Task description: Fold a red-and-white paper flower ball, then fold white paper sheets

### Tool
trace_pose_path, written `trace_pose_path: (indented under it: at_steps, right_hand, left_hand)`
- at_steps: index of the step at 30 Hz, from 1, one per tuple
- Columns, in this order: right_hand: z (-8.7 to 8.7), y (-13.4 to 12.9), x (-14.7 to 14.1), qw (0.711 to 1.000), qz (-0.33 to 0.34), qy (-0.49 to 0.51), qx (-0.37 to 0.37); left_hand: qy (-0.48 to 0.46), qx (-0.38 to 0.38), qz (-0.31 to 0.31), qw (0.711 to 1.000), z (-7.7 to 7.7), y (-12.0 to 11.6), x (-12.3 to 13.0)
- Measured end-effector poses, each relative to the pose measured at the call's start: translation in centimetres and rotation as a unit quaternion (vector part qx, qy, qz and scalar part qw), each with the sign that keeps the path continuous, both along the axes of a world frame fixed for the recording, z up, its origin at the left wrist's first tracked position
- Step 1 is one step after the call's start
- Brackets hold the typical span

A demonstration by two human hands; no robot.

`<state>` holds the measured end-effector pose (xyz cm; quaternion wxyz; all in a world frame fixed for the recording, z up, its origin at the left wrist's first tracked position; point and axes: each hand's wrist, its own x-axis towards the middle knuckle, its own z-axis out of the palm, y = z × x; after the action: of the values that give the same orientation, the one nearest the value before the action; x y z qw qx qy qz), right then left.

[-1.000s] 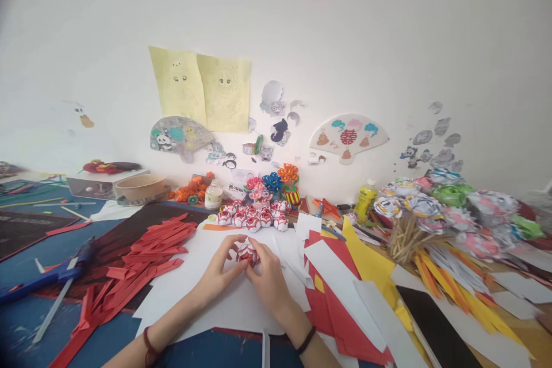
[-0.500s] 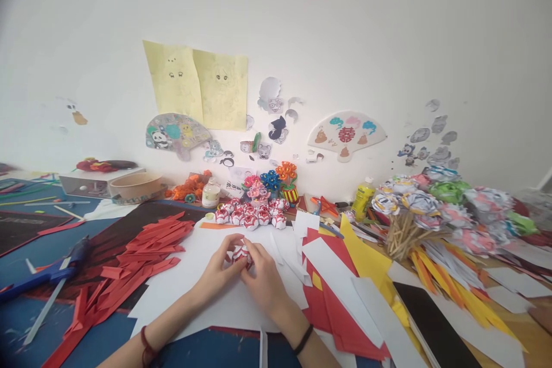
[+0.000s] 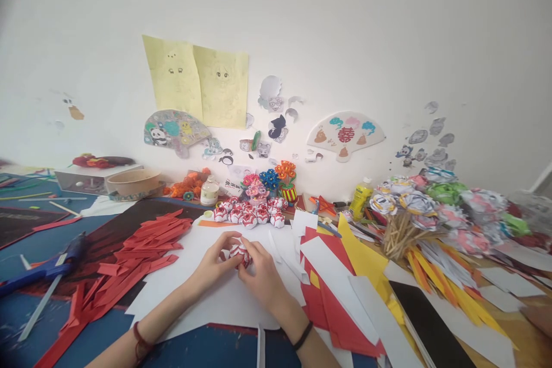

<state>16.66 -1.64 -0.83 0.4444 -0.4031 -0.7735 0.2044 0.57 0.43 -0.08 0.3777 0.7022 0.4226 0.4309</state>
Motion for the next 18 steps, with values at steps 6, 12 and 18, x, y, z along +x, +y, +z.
trace_pose_path:
  at_steps: [6,12,18]
  right_hand:
    - [-0.22,0.24,0.03,1.0,-0.002,0.006,-0.015]
    - [-0.19,0.56,0.64,0.988,0.068,0.083,-0.109]
    - [-0.16,0.83,0.91,0.986,0.073,0.103,-0.106]
  left_hand:
    - [-0.001,-0.005,-0.015,1.0,-0.09,0.12,-0.23]
    - [-0.006,-0.025,0.009,1.0,-0.43,0.59,-0.53]
    - [-0.053,-0.045,-0.012,0.997,-0.05,0.38,-0.39]
